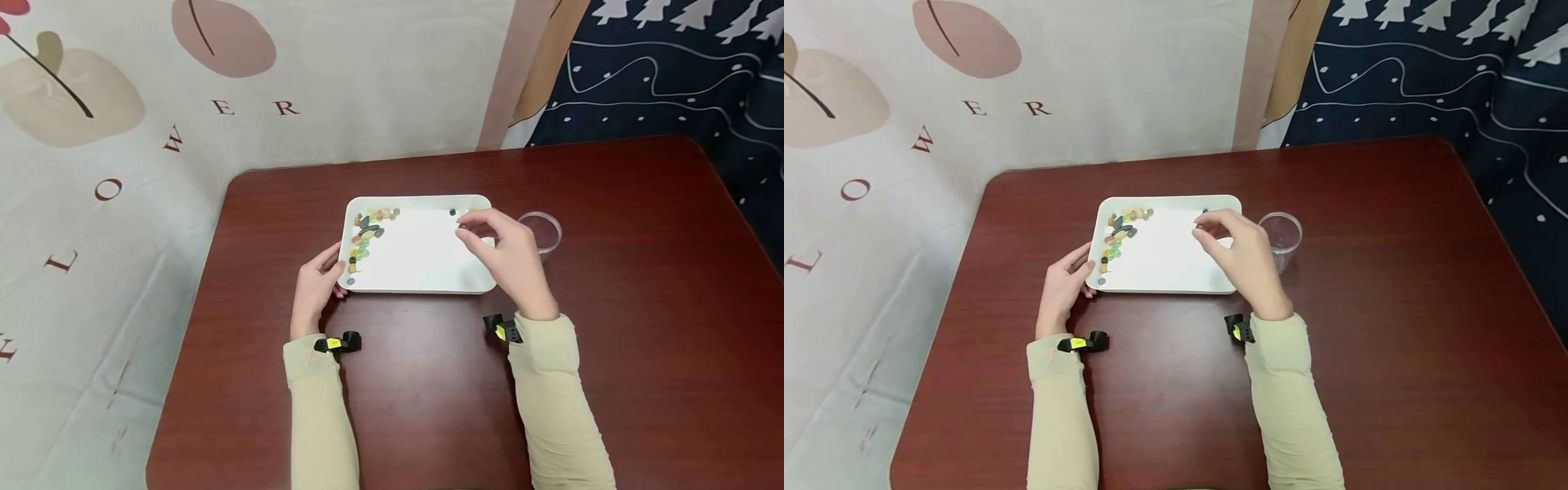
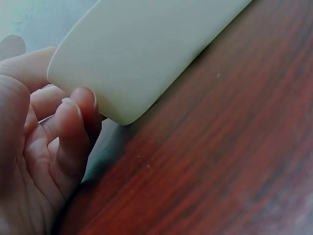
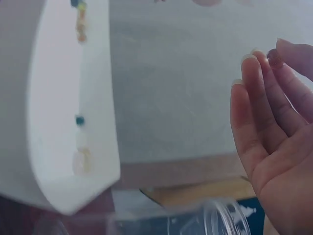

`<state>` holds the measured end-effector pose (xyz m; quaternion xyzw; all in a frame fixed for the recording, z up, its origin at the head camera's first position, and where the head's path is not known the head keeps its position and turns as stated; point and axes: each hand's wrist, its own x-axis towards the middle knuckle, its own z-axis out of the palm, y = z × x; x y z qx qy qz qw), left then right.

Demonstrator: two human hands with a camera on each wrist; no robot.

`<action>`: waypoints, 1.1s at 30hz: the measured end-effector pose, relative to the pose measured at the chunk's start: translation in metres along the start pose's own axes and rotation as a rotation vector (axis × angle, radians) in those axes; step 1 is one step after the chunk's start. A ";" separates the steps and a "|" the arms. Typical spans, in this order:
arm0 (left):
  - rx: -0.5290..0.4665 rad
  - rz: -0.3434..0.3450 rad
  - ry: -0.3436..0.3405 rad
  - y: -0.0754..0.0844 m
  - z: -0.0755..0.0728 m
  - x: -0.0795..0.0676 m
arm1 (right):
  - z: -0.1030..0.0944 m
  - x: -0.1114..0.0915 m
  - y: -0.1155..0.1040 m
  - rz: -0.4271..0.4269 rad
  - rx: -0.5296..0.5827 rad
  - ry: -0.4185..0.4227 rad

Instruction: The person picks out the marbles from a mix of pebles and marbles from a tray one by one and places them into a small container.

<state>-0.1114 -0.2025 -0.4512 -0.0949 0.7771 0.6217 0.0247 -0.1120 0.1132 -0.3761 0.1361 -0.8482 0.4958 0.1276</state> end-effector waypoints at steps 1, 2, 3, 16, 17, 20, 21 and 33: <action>0.000 -0.003 -0.001 0.000 0.000 0.000 | -0.003 0.000 0.001 0.012 -0.004 0.014; 0.001 -0.004 -0.002 0.000 0.000 -0.001 | -0.007 -0.001 0.002 0.023 -0.005 0.029; 0.004 -0.004 -0.003 0.000 0.000 -0.001 | -0.010 -0.001 0.004 0.031 -0.008 0.046; 0.011 0.013 0.000 -0.025 -0.003 0.014 | -0.040 -0.005 0.019 0.120 -0.008 0.176; 0.012 0.014 0.001 -0.026 -0.003 0.014 | -0.042 -0.005 0.020 0.119 -0.019 0.182; 0.014 0.020 0.004 -0.026 -0.002 0.013 | -0.048 -0.007 0.023 0.123 -0.037 0.205; 0.016 0.025 0.007 -0.026 -0.002 0.012 | -0.049 -0.007 0.024 0.127 -0.038 0.214; 0.016 0.015 -0.004 -0.025 -0.004 0.012 | -0.061 -0.010 0.039 0.146 -0.039 0.308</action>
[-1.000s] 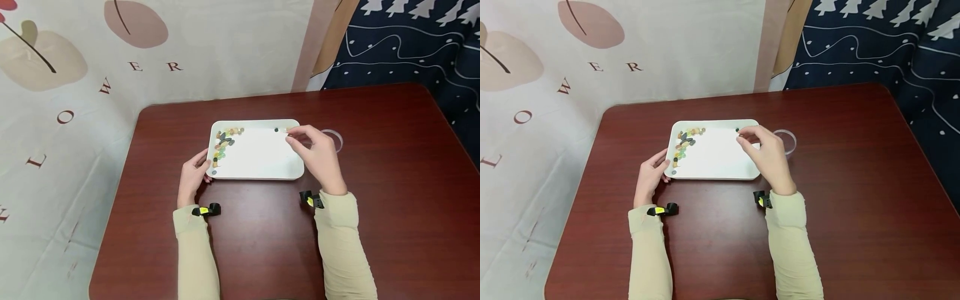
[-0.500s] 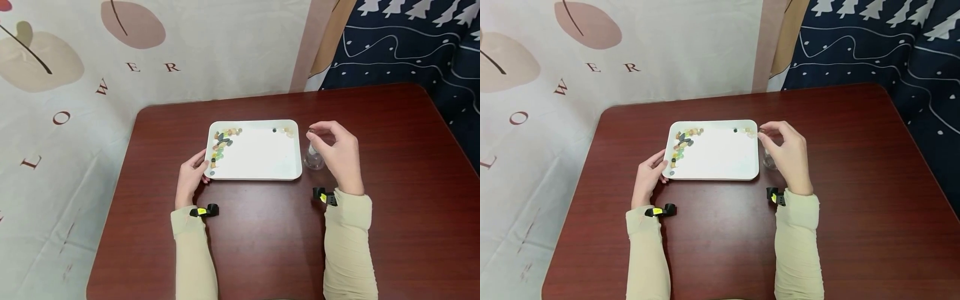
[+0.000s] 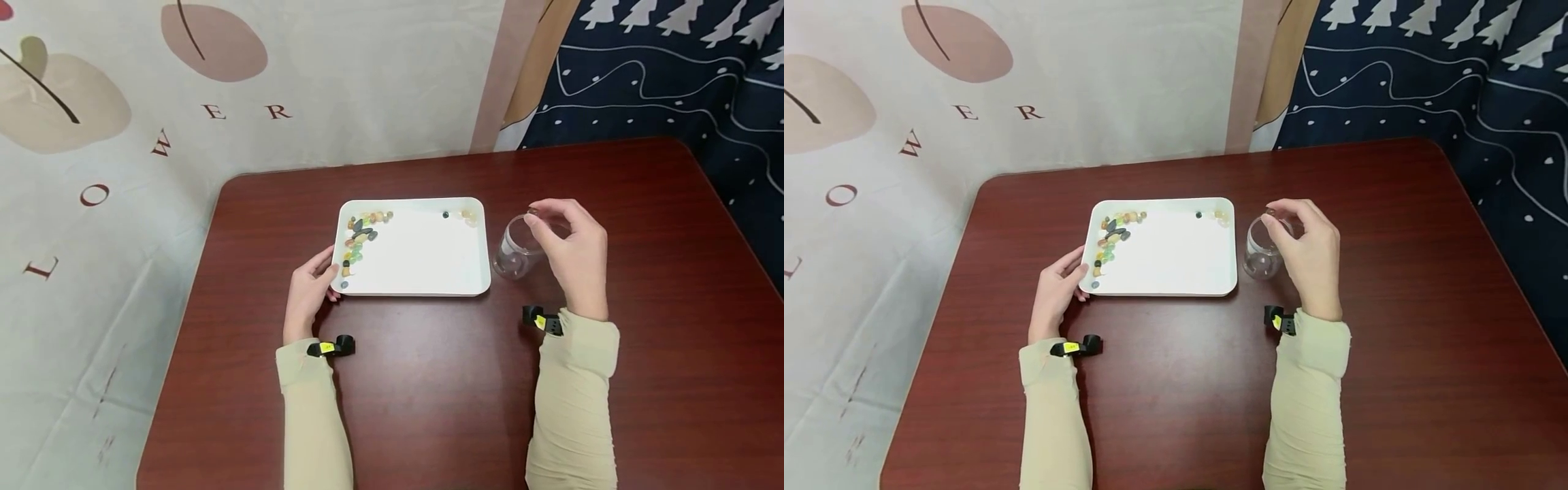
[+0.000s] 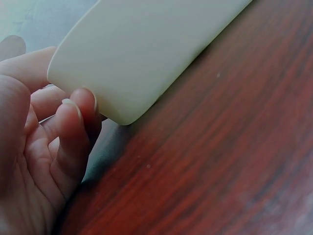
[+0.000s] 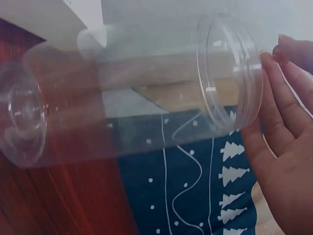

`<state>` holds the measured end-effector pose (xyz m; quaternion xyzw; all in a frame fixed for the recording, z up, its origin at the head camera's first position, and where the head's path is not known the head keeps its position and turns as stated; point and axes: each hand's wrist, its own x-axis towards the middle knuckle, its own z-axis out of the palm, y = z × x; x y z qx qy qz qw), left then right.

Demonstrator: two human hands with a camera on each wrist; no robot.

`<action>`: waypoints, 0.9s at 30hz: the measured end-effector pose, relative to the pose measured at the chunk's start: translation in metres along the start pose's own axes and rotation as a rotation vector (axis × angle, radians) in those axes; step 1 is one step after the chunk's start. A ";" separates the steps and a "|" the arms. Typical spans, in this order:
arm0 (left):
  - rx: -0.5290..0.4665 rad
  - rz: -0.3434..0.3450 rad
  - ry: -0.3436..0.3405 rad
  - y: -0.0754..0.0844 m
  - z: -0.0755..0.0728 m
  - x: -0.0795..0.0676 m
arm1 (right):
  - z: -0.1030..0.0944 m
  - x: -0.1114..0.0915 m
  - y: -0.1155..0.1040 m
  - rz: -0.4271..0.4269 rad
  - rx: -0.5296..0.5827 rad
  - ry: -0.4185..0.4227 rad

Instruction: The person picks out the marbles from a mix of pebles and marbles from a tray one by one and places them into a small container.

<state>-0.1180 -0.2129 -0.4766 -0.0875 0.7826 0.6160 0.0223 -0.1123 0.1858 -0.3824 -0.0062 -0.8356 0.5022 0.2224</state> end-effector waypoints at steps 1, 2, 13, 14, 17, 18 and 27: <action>0.000 0.000 -0.004 0.000 0.000 0.000 | -0.001 0.000 0.001 0.002 0.002 0.006; 0.003 0.003 -0.009 0.003 0.000 -0.002 | -0.002 0.001 0.003 0.003 0.003 0.010; 0.024 0.003 -0.012 0.024 0.002 -0.011 | -0.005 0.004 0.007 -0.004 0.122 -0.010; 0.023 0.002 -0.010 0.024 0.002 -0.011 | -0.005 0.004 0.004 -0.004 0.136 -0.017; 0.023 0.001 -0.008 0.024 0.002 -0.011 | -0.005 0.002 -0.002 -0.006 0.175 -0.038; 0.022 0.002 -0.009 0.024 0.002 -0.011 | -0.005 0.002 -0.003 -0.003 0.182 -0.044; 0.004 -0.001 -0.011 0.024 0.003 -0.011 | 0.002 0.003 0.020 0.066 0.158 -0.125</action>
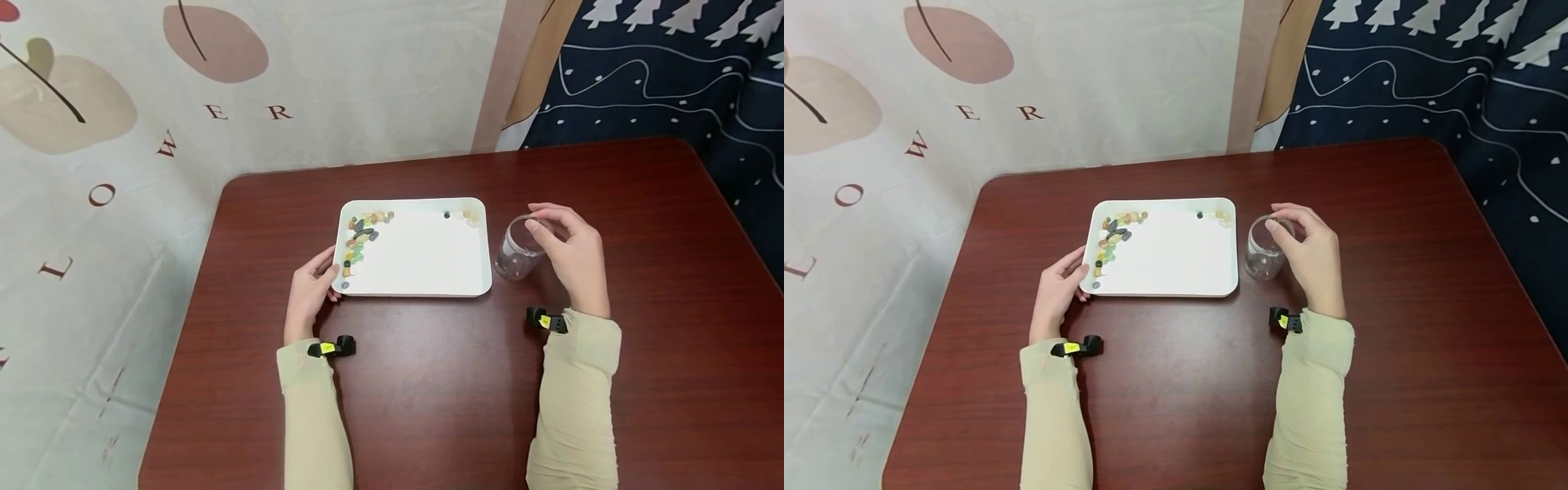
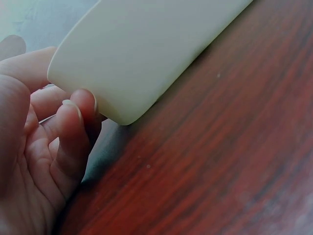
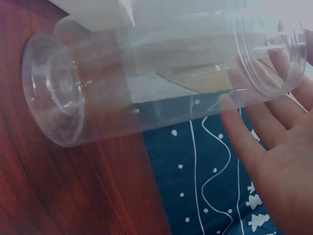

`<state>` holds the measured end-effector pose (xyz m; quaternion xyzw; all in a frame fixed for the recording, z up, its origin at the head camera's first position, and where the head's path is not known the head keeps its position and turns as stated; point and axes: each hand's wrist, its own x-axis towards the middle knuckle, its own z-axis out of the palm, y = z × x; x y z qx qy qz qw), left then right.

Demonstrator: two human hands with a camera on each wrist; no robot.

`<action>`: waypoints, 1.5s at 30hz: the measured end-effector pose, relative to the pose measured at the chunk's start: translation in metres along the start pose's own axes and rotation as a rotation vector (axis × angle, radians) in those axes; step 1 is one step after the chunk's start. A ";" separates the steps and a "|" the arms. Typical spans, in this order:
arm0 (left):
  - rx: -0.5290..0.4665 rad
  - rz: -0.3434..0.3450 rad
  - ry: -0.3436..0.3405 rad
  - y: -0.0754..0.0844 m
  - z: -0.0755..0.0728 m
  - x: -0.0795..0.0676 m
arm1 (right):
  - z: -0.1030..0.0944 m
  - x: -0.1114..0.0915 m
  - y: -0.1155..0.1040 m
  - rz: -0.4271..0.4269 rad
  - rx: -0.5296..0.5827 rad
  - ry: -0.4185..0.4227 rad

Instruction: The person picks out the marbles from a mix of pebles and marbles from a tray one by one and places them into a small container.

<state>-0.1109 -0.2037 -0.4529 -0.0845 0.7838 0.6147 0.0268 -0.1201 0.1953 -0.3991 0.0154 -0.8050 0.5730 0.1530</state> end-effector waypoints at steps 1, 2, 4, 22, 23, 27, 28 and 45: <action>0.001 0.002 -0.002 0.000 0.000 0.000 | 0.000 0.000 0.003 0.005 -0.006 -0.006; 0.001 0.002 -0.003 0.000 0.000 0.000 | 0.000 0.001 0.005 0.009 -0.015 -0.013; 0.001 0.002 -0.003 0.000 0.001 0.000 | 0.000 0.001 0.008 0.015 -0.032 -0.024; -0.012 0.005 -0.001 -0.001 0.002 0.002 | 0.005 -0.004 -0.015 0.080 -0.003 -0.052; -0.014 0.002 -0.001 -0.001 0.002 0.002 | 0.005 -0.003 -0.014 0.078 0.003 -0.049; -0.023 -0.005 0.004 -0.001 0.003 0.003 | 0.006 0.000 -0.002 0.078 0.020 -0.037; -0.024 -0.005 0.003 -0.001 0.003 0.003 | 0.006 0.001 0.001 0.082 0.016 -0.034; -0.018 -0.004 0.004 -0.002 0.001 0.000 | 0.006 0.001 0.012 0.118 -0.002 -0.038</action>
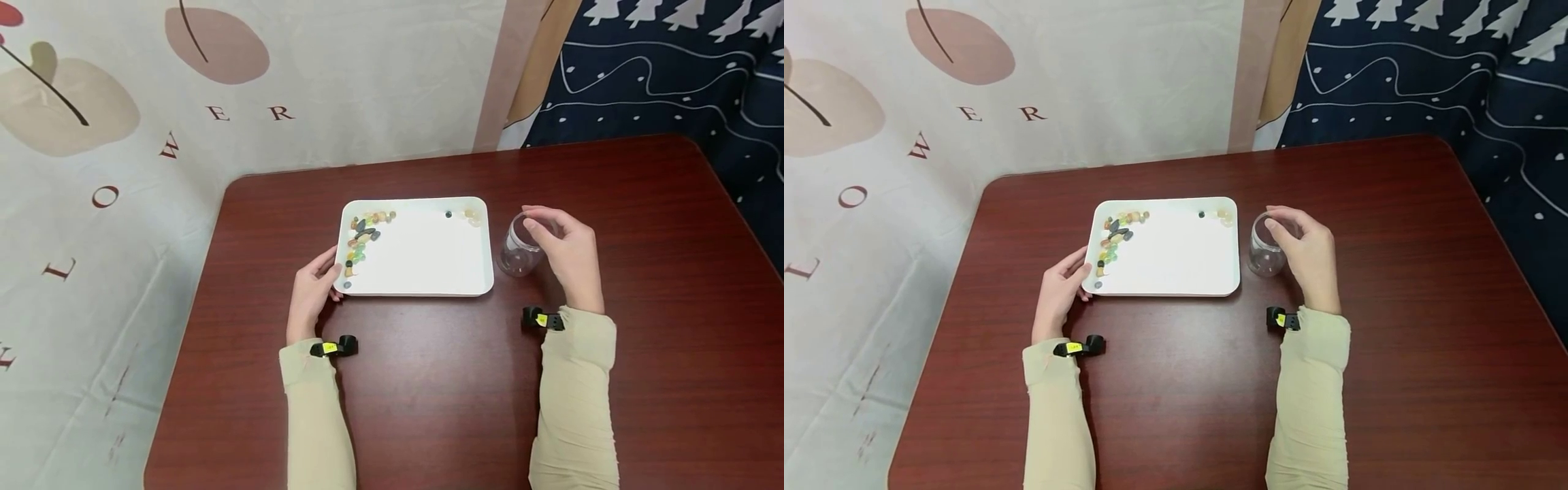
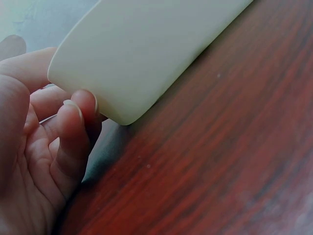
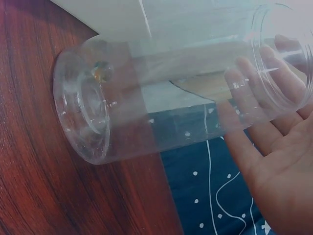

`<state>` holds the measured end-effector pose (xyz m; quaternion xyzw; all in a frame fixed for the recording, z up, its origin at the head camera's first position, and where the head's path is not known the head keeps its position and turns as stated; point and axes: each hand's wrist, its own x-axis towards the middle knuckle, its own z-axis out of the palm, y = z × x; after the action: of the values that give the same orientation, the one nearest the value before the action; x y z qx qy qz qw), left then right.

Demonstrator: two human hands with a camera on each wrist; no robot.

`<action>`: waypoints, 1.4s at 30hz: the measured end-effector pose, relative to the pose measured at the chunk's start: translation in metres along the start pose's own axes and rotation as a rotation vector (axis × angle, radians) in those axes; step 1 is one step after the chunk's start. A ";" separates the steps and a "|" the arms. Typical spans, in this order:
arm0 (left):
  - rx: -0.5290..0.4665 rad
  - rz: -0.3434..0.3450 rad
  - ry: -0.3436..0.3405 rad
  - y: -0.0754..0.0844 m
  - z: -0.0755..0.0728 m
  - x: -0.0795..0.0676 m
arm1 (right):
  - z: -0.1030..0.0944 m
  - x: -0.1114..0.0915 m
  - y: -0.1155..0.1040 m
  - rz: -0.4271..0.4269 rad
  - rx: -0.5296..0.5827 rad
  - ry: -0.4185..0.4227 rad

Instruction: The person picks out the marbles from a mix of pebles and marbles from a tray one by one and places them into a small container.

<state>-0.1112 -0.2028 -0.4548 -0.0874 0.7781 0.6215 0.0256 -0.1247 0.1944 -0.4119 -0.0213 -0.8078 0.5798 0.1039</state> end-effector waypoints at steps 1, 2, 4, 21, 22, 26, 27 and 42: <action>0.001 -0.001 0.000 0.000 0.000 0.000 | 0.000 0.000 0.000 0.002 -0.001 -0.001; 0.003 -0.004 0.000 0.001 0.000 0.000 | 0.000 0.000 0.000 0.000 0.003 -0.001; 0.006 -0.008 0.001 0.001 0.000 -0.001 | 0.000 0.000 0.000 -0.004 0.012 0.000; 0.002 0.000 0.009 0.002 -0.003 0.000 | 0.003 -0.005 -0.027 -0.066 0.037 0.036; -0.001 -0.001 0.008 0.002 -0.003 0.000 | 0.003 -0.005 -0.028 -0.074 0.030 0.048; 0.000 0.005 -0.002 0.003 -0.002 -0.001 | 0.002 -0.004 -0.024 -0.094 0.005 0.102; 0.003 0.005 -0.005 0.003 -0.002 -0.001 | 0.002 -0.004 -0.022 -0.100 0.000 0.115; 0.032 -0.002 -0.008 0.003 -0.004 -0.002 | 0.009 -0.008 -0.041 -0.262 0.003 0.284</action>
<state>-0.1095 -0.2053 -0.4505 -0.0851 0.7876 0.6095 0.0308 -0.1151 0.1711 -0.3777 0.0025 -0.7799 0.5539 0.2913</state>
